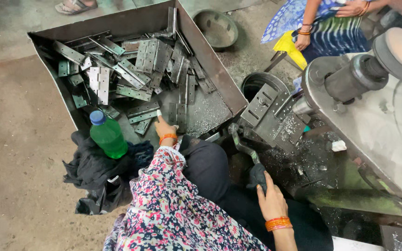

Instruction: The person feeds metal brackets into a processing machine one by one and سپس transfers the handled pieces into a metal bin.

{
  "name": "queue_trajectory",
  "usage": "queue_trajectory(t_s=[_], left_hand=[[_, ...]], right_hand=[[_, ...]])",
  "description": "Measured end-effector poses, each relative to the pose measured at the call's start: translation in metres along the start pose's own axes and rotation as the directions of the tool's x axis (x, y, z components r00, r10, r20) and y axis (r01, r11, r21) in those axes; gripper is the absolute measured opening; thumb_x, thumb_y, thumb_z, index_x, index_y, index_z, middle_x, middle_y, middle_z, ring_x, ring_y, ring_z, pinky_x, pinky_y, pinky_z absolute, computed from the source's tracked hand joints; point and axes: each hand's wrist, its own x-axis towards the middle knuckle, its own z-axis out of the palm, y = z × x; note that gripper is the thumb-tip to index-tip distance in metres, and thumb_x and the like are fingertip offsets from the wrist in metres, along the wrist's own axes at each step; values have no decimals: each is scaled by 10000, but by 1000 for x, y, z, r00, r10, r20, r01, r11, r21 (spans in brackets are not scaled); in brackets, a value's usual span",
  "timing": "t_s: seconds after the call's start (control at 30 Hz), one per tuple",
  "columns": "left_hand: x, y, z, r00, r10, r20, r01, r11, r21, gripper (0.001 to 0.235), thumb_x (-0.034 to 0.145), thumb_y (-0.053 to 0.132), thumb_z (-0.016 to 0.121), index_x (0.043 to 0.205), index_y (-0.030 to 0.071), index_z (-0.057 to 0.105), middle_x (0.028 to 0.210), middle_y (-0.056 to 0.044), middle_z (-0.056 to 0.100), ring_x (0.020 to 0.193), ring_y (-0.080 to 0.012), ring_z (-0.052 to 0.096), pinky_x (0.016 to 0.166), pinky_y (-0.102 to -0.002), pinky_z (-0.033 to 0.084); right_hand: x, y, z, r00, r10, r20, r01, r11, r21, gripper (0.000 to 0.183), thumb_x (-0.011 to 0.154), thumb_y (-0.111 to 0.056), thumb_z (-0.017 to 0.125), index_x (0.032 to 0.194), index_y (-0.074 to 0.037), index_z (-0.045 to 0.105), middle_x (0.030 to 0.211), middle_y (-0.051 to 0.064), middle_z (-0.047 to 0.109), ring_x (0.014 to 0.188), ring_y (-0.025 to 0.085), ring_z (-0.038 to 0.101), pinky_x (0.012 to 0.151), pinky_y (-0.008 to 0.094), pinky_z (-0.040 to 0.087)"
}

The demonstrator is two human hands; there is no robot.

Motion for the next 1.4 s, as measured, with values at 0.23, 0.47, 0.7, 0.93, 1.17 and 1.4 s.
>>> queue_trajectory(t_s=[0.23,0.47,0.7,0.93,1.17,1.4], left_hand=[[-4,11,-1,985,-140,95,146,988,-51,1082,628,207,934,1529,150,337,1113,-233,682,1068,-427,661,930,-495,533],[-15,31,7,964,197,-179,-202,979,-12,643,722,62,760,1319,71,520,1025,-230,647,978,-453,638,836,-527,524],[-38,125,-29,661,743,102,-750,656,85,497,786,-27,655,1255,114,576,1026,-169,645,952,-417,622,782,-533,516],[-154,260,-81,96,992,78,-975,109,-192,556,728,-49,613,1269,76,581,1053,-111,643,1003,-335,588,859,-433,512],[-227,247,-6,-458,859,227,-889,-444,-114,434,870,177,579,1302,140,584,1054,-36,617,1109,-269,580,867,-388,498],[-220,214,42,-327,841,431,-943,-262,-203,530,881,128,583,1411,103,568,1299,-105,579,1211,-306,558,991,-417,489]], right_hand=[[5,3,3,1000,16,14,-16,1000,-19,621,936,-393,583,1520,-302,395,1132,213,694,1006,456,687,858,557,560],[4,7,9,999,-17,-27,16,999,-30,615,933,-400,594,1511,-313,403,1091,205,696,934,460,694,791,556,572],[-1,6,6,1000,-21,1,21,1000,-6,634,947,-399,585,1536,-307,369,1078,206,668,872,456,701,764,550,577],[-3,4,4,999,-4,32,4,1000,-10,641,961,-395,570,1549,-303,331,1080,207,654,854,457,702,752,555,580],[-2,7,5,1000,-26,16,26,1000,-11,642,959,-383,587,1540,-277,337,1068,203,647,856,455,696,743,561,575],[-2,0,-2,999,7,46,-8,1000,14,640,953,-378,583,1540,-283,345,1088,185,638,859,432,702,745,538,580]])
